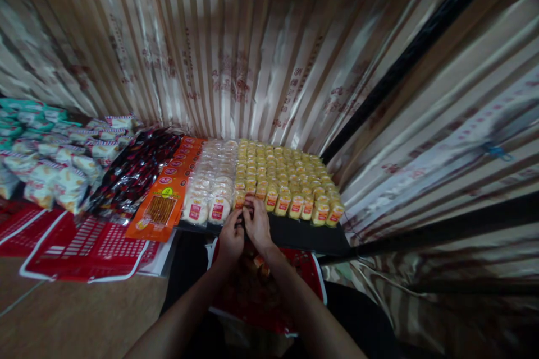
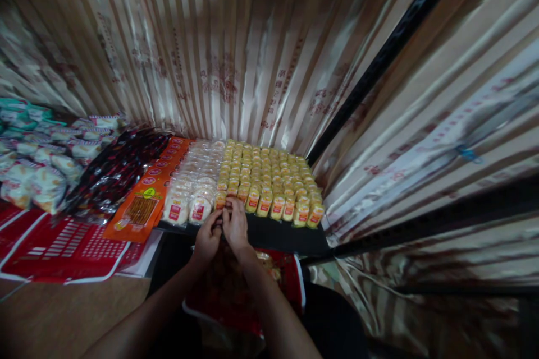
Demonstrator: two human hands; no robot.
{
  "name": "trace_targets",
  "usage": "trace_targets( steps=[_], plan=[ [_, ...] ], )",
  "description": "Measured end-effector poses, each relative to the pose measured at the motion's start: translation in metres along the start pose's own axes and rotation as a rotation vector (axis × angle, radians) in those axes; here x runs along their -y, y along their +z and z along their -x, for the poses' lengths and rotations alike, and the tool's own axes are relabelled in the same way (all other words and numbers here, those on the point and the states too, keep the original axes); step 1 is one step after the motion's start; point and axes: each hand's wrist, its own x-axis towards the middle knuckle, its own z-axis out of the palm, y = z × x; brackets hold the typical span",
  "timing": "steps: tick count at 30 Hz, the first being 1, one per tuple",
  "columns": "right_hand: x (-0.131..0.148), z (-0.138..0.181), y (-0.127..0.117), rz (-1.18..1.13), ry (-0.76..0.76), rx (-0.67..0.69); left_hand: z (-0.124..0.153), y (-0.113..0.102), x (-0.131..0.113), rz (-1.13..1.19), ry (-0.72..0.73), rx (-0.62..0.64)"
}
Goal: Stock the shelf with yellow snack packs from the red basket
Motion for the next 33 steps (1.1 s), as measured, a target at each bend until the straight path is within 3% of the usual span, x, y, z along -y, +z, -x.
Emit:
trace_targets(
  steps=[10, 15, 20, 27, 33],
  plan=[
    [-0.015, 0.008, 0.001, 0.086, -0.021, 0.026, -0.003, 0.004, 0.002, -0.080, 0.017, -0.026],
    [-0.021, 0.011, 0.007, 0.189, -0.041, 0.001, -0.006, 0.007, 0.005, -0.247, 0.052, -0.042],
    [-0.024, 0.011, 0.012, 0.275, -0.002, 0.008, -0.010, 0.008, 0.000, -0.429, 0.054, 0.020],
    [-0.027, 0.012, 0.012, 0.217, 0.031, 0.016, -0.007, 0.009, -0.013, -0.505, 0.084, 0.029],
    [-0.029, 0.011, 0.011, 0.175, 0.048, 0.041, -0.006, 0.016, -0.008, -0.497, 0.159, -0.014]
  ],
)
